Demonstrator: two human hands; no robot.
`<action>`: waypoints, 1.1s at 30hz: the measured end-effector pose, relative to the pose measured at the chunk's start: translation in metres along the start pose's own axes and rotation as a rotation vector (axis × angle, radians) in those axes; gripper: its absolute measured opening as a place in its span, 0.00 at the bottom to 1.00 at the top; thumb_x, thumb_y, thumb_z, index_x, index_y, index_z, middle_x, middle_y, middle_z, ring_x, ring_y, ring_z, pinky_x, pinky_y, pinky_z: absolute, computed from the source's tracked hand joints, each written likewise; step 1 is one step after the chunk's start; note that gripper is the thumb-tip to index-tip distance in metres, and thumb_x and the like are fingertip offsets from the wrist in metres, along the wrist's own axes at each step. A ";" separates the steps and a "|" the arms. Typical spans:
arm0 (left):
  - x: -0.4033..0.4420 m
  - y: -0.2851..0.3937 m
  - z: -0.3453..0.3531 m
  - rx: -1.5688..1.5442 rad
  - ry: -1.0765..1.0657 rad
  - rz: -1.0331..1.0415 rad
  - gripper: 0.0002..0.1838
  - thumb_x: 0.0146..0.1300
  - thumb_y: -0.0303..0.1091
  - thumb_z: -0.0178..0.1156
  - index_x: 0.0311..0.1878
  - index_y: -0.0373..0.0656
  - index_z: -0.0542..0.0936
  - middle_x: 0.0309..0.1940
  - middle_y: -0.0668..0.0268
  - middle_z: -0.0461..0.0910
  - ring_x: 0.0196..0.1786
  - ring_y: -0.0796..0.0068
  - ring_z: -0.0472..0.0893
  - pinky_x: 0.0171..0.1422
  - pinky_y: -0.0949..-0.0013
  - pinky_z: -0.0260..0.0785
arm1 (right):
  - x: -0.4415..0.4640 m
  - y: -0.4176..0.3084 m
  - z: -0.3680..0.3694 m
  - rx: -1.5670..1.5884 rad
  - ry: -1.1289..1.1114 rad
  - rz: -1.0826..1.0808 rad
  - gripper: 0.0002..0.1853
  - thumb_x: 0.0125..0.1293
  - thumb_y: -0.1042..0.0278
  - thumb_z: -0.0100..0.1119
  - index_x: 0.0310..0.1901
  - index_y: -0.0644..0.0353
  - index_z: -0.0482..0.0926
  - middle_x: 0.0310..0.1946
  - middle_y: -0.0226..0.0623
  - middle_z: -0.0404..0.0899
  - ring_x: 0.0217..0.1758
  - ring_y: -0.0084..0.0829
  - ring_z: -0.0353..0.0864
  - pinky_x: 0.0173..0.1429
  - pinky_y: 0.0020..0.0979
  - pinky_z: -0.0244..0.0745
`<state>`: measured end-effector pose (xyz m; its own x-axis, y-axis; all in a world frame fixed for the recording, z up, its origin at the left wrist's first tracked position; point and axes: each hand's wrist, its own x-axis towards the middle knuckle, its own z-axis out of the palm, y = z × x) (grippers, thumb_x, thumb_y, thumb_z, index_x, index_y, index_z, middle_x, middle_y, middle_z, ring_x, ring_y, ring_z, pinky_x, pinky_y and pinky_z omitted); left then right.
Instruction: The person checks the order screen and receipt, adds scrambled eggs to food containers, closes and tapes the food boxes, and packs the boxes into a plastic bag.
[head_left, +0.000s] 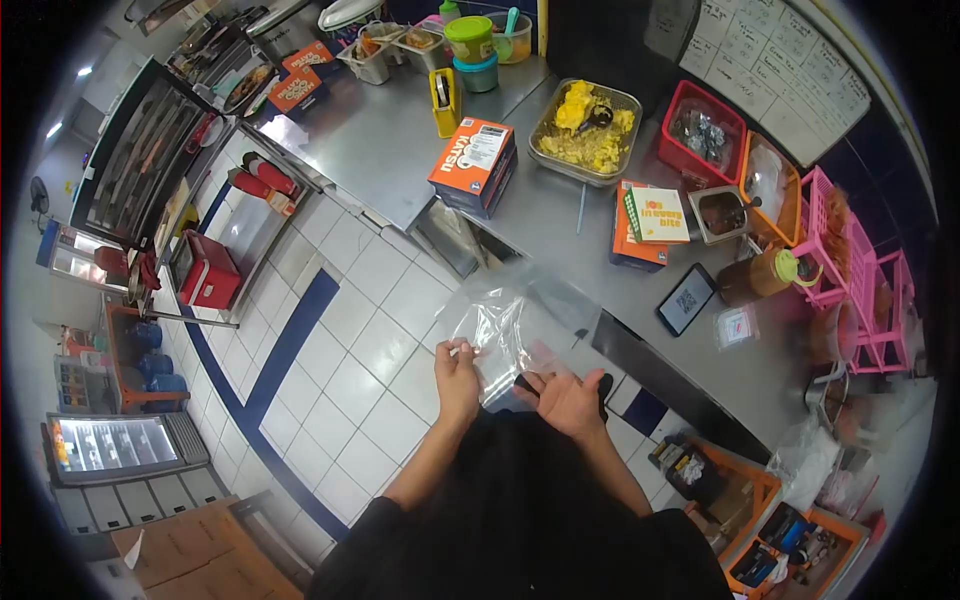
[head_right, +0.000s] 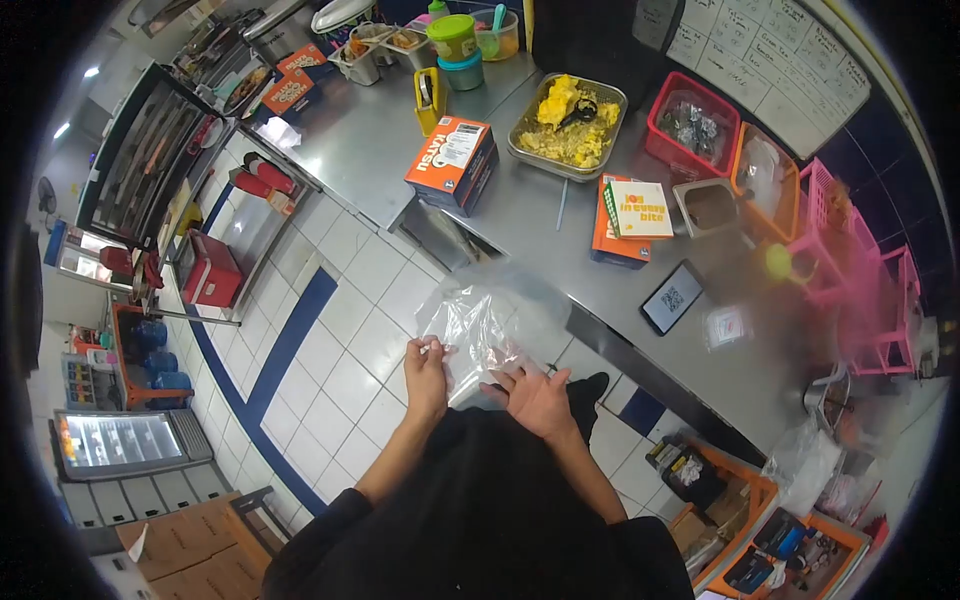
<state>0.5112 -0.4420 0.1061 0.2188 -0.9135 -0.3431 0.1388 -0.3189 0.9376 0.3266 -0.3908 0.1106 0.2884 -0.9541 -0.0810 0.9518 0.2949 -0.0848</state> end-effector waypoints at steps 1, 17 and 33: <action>-0.005 -0.002 -0.004 0.034 -0.004 0.028 0.07 0.79 0.34 0.50 0.52 0.42 0.69 0.35 0.61 0.81 0.18 0.85 0.66 0.18 0.76 0.58 | -0.005 0.006 0.011 -0.076 0.010 -0.015 0.42 0.68 0.46 0.64 0.75 0.59 0.59 0.65 0.48 0.75 0.66 0.44 0.78 0.70 0.49 0.72; -0.047 0.055 0.002 0.808 -0.179 0.574 0.17 0.67 0.42 0.66 0.47 0.37 0.78 0.36 0.55 0.80 0.27 0.60 0.78 0.36 0.60 0.73 | 0.008 0.015 -0.012 -0.954 0.432 -0.074 0.12 0.65 0.71 0.70 0.46 0.59 0.77 0.33 0.30 0.80 0.32 0.20 0.79 0.38 0.22 0.78; 0.022 0.064 -0.041 1.318 0.053 0.432 0.12 0.60 0.37 0.60 0.24 0.42 0.78 0.23 0.57 0.79 0.28 0.50 0.81 0.32 0.50 0.73 | 0.053 -0.066 0.038 -2.178 0.407 0.010 0.27 0.59 0.74 0.66 0.62 0.49 0.74 0.16 0.43 0.71 0.21 0.44 0.77 0.33 0.42 0.71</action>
<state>0.5644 -0.4719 0.1558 0.0501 -0.9987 0.0106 -0.9464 -0.0441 0.3201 0.2830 -0.4631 0.1494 -0.0150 -0.9786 -0.2054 -0.6872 0.1593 -0.7088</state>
